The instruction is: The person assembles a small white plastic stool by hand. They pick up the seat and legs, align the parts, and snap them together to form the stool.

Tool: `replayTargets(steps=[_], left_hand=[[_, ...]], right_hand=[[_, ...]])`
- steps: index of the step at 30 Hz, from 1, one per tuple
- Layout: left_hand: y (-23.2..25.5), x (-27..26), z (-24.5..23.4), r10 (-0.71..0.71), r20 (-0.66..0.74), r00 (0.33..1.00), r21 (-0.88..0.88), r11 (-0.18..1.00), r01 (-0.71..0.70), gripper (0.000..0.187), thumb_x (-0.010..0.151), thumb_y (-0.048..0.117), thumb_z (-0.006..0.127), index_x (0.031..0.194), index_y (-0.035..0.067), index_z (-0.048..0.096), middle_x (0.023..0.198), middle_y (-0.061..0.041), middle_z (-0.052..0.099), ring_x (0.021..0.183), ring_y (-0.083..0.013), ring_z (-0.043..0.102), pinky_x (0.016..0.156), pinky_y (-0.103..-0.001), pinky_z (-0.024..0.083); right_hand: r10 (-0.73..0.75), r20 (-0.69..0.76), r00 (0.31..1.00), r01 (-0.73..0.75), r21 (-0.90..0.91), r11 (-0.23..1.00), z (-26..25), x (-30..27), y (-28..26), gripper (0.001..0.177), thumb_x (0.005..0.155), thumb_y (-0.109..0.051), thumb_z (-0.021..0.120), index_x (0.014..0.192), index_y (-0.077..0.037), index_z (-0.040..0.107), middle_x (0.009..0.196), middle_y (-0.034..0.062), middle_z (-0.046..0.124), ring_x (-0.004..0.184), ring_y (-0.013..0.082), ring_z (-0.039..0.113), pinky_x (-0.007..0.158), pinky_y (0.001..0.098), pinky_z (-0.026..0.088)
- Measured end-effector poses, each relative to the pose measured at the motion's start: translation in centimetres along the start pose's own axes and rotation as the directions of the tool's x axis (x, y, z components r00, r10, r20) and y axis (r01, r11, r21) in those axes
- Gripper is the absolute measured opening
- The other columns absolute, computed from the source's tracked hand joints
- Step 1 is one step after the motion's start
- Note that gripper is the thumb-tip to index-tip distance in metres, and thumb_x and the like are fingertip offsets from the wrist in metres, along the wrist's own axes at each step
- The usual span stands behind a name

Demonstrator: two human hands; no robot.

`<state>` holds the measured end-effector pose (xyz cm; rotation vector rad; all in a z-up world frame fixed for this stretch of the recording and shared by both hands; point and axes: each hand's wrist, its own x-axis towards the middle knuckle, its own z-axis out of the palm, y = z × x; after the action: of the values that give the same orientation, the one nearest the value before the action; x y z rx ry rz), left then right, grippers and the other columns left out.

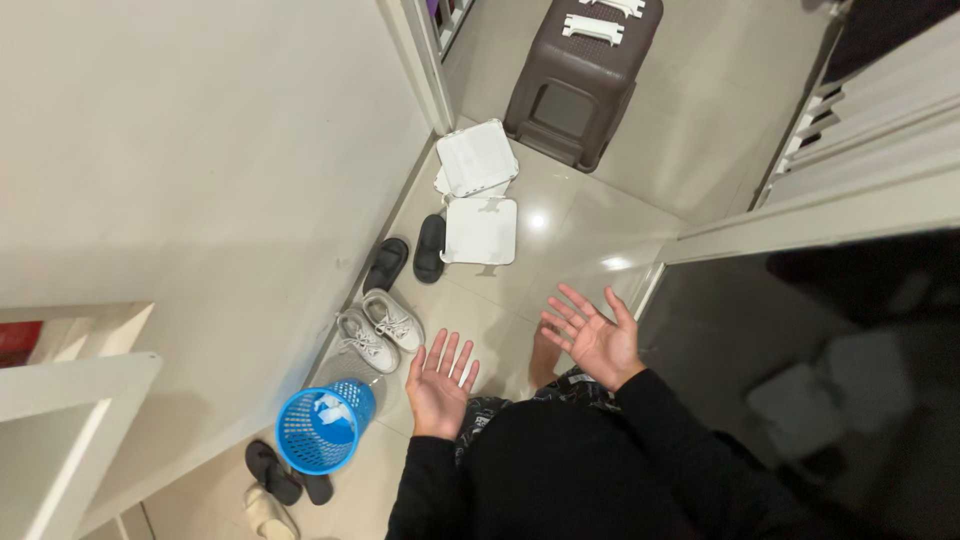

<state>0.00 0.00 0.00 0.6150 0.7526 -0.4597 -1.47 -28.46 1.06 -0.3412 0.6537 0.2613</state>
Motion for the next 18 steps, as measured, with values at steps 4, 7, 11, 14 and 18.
replayTargets(steps=[4,7,11,14,18], left_hand=[[-2.1,1.8,1.2,0.031,-0.067,0.997,-0.025,0.999,-0.033,0.054,0.093,0.035,0.063,0.139,0.009,0.055,0.131,-0.005,0.057,0.133,-0.0278,0.055,0.112,-0.048,0.041],[-3.4,3.2,1.0,0.090,-0.084,0.992,0.001,0.996,-0.090,0.036,0.094,0.028,0.067,0.125,0.011,0.060,0.108,0.000,0.058,0.121,-0.0239,0.059,0.112,-0.047,0.044],[-4.5,4.5,-1.5,0.090,-0.080,0.993,-0.013,0.996,-0.091,0.024,0.099,0.028,0.072,0.100,0.012,0.055,0.095,-0.004,0.060,0.111,-0.0242,0.059,0.113,-0.049,0.047],[-3.4,6.0,-2.1,0.096,-0.135,0.986,-0.128,0.985,-0.114,0.036,0.103,0.031,0.076,0.093,0.012,0.047,0.091,-0.005,0.050,0.106,-0.0277,0.055,0.112,-0.053,0.049],[-0.8,7.8,0.4,0.080,-0.258,0.963,-0.145,0.982,-0.120,0.036,0.094,0.036,0.066,0.117,0.010,0.057,0.119,-0.005,0.056,0.123,-0.0266,0.056,0.111,-0.050,0.046]], right_hand=[[-0.005,-0.020,1.000,0.005,-0.008,1.000,0.0,-0.1,-3.1,0.082,0.095,-0.062,0.042,0.153,-0.005,0.043,0.147,0.0198,0.050,0.140,0.0373,0.045,0.117,0.0533,0.035],[-0.007,-0.050,0.999,0.007,-0.002,1.000,0.2,0.7,-5.4,0.081,0.095,-0.062,0.042,0.152,-0.005,0.043,0.148,0.0189,0.051,0.140,0.0369,0.046,0.117,0.0531,0.035],[-0.001,-0.057,0.998,0.000,-0.020,1.000,0.4,2.6,-7.1,0.081,0.095,-0.061,0.042,0.153,-0.005,0.043,0.149,0.0183,0.049,0.141,0.0371,0.045,0.117,0.0530,0.035],[0.017,-0.057,0.998,-0.018,-0.029,0.999,1.4,4.3,-7.5,0.080,0.095,-0.060,0.042,0.153,-0.005,0.043,0.150,0.0174,0.048,0.141,0.0371,0.045,0.117,0.0529,0.035],[0.050,-0.072,0.996,-0.054,-0.049,0.997,3.6,6.8,-7.4,0.080,0.095,-0.061,0.042,0.153,-0.006,0.043,0.150,0.0174,0.048,0.141,0.0367,0.045,0.117,0.0528,0.035]])
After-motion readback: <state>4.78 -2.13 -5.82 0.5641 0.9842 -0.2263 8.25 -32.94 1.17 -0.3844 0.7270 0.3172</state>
